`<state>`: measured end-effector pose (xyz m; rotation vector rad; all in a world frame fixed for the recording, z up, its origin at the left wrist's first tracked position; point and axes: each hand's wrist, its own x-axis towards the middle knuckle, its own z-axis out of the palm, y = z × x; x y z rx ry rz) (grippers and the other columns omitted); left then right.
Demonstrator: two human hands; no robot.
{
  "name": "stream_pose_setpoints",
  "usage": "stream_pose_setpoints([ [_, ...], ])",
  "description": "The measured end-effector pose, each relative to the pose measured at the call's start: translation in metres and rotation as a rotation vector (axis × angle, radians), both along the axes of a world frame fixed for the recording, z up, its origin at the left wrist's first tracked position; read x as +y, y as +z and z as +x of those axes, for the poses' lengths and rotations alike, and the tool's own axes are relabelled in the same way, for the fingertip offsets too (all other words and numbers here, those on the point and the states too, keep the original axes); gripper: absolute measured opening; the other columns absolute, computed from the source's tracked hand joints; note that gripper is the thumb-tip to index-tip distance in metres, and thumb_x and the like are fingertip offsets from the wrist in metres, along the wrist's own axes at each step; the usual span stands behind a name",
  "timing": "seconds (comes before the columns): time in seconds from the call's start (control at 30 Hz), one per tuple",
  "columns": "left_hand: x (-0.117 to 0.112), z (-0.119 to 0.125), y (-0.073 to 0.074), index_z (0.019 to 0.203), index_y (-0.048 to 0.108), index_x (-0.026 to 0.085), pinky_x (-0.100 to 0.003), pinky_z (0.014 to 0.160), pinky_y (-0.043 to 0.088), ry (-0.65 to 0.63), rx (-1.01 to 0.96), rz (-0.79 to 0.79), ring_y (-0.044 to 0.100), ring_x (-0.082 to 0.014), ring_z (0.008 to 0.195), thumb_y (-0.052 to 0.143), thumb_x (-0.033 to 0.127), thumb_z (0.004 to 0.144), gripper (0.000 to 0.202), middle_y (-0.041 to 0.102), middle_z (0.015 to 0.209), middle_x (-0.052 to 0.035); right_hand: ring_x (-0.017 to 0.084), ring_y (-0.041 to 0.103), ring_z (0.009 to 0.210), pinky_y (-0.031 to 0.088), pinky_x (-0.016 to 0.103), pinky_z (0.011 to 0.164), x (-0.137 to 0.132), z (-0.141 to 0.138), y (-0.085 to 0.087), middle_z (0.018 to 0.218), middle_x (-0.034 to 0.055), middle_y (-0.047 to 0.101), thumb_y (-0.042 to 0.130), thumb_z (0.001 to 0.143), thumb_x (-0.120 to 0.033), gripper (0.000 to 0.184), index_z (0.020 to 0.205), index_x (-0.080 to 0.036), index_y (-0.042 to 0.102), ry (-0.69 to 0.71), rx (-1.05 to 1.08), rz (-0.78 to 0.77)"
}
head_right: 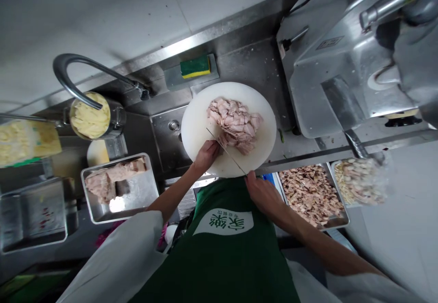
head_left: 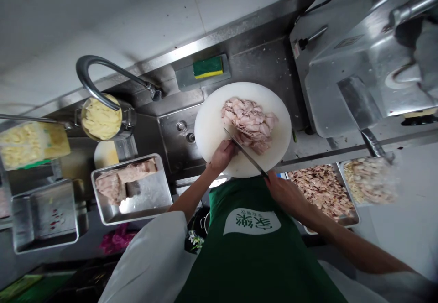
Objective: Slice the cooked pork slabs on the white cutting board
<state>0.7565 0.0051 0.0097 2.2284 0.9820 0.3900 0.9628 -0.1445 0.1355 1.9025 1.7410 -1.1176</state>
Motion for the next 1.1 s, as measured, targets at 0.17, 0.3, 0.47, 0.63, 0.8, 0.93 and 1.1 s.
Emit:
stream_pose_setpoints([
  [0.17, -0.001, -0.002, -0.002, 0.099, 0.066, 0.016, -0.037, 0.089, 0.055, -0.037, 0.003, 0.153, 0.059, -0.0203, 0.098, 0.043, 0.023, 0.101, 0.023, 0.063, 0.102, -0.0090, 0.026, 0.071, 0.087, 0.045, 0.033, 0.072, 0.041, -0.020, -0.027, 0.094, 0.0174, 0.073, 0.020, 0.106, -0.029, 0.039, 0.127, -0.008, 0.045, 0.040, 0.037, 0.072],
  [0.3, -0.002, -0.005, 0.000, 0.105, 0.064, 0.015, -0.035, 0.091, 0.056, -0.011, -0.034, 0.249, 0.060, -0.0187, 0.101, 0.046, 0.023, 0.101, 0.020, 0.064, 0.105, -0.0088, 0.029, 0.069, 0.095, 0.046, 0.035, 0.078, 0.090, -0.036, -0.048, 0.104, 0.0212, 0.072, 0.021, 0.105, -0.028, 0.041, 0.125, -0.006, 0.050, 0.030, 0.034, 0.212],
  [0.47, -0.002, -0.002, 0.002, 0.101, 0.064, 0.015, -0.035, 0.087, 0.057, -0.016, -0.005, 0.275, 0.060, -0.0185, 0.096, 0.046, 0.022, 0.101, 0.020, 0.063, 0.100, -0.0081, 0.026, 0.071, 0.081, 0.044, 0.032, 0.069, 0.063, -0.017, -0.024, 0.091, 0.0154, 0.073, 0.020, 0.106, -0.034, 0.039, 0.119, -0.011, 0.050, 0.060, -0.048, 0.183],
  [0.63, -0.002, -0.001, 0.002, 0.096, 0.065, 0.014, -0.033, 0.086, 0.057, -0.044, 0.038, 0.249, 0.059, -0.0187, 0.096, 0.046, 0.021, 0.100, 0.020, 0.063, 0.099, -0.0084, 0.024, 0.070, 0.071, 0.037, 0.029, 0.059, 0.026, -0.008, 0.001, 0.080, 0.0100, 0.073, 0.022, 0.106, -0.033, 0.032, 0.111, -0.015, 0.049, 0.079, -0.050, 0.087],
  [0.8, -0.002, -0.002, 0.002, 0.099, 0.065, 0.015, -0.034, 0.087, 0.056, -0.035, 0.069, 0.224, 0.059, -0.0188, 0.096, 0.045, 0.022, 0.101, 0.021, 0.063, 0.104, -0.0085, 0.026, 0.072, 0.077, 0.035, 0.030, 0.059, 0.037, -0.012, -0.001, 0.085, 0.0115, 0.073, 0.024, 0.106, -0.032, 0.030, 0.112, -0.014, 0.046, 0.072, -0.034, 0.057],
  [0.93, -0.002, -0.001, 0.005, 0.098, 0.064, 0.014, -0.033, 0.086, 0.055, -0.053, 0.079, 0.215, 0.058, -0.0188, 0.094, 0.046, 0.022, 0.101, 0.020, 0.063, 0.101, -0.0092, 0.025, 0.071, 0.072, 0.034, 0.030, 0.058, 0.026, -0.002, 0.003, 0.080, 0.0097, 0.072, 0.024, 0.106, -0.032, 0.029, 0.110, -0.015, 0.047, 0.068, -0.028, 0.019],
  [1.1, -0.002, -0.001, 0.007, 0.098, 0.064, 0.014, -0.035, 0.085, 0.056, -0.080, 0.095, 0.191, 0.060, -0.0198, 0.095, 0.047, 0.026, 0.101, 0.021, 0.064, 0.100, -0.0101, 0.024, 0.071, 0.077, 0.040, 0.030, 0.063, 0.042, -0.014, -0.012, 0.086, 0.0130, 0.073, 0.023, 0.105, -0.030, 0.034, 0.116, -0.011, 0.050, 0.095, 0.001, 0.050],
])
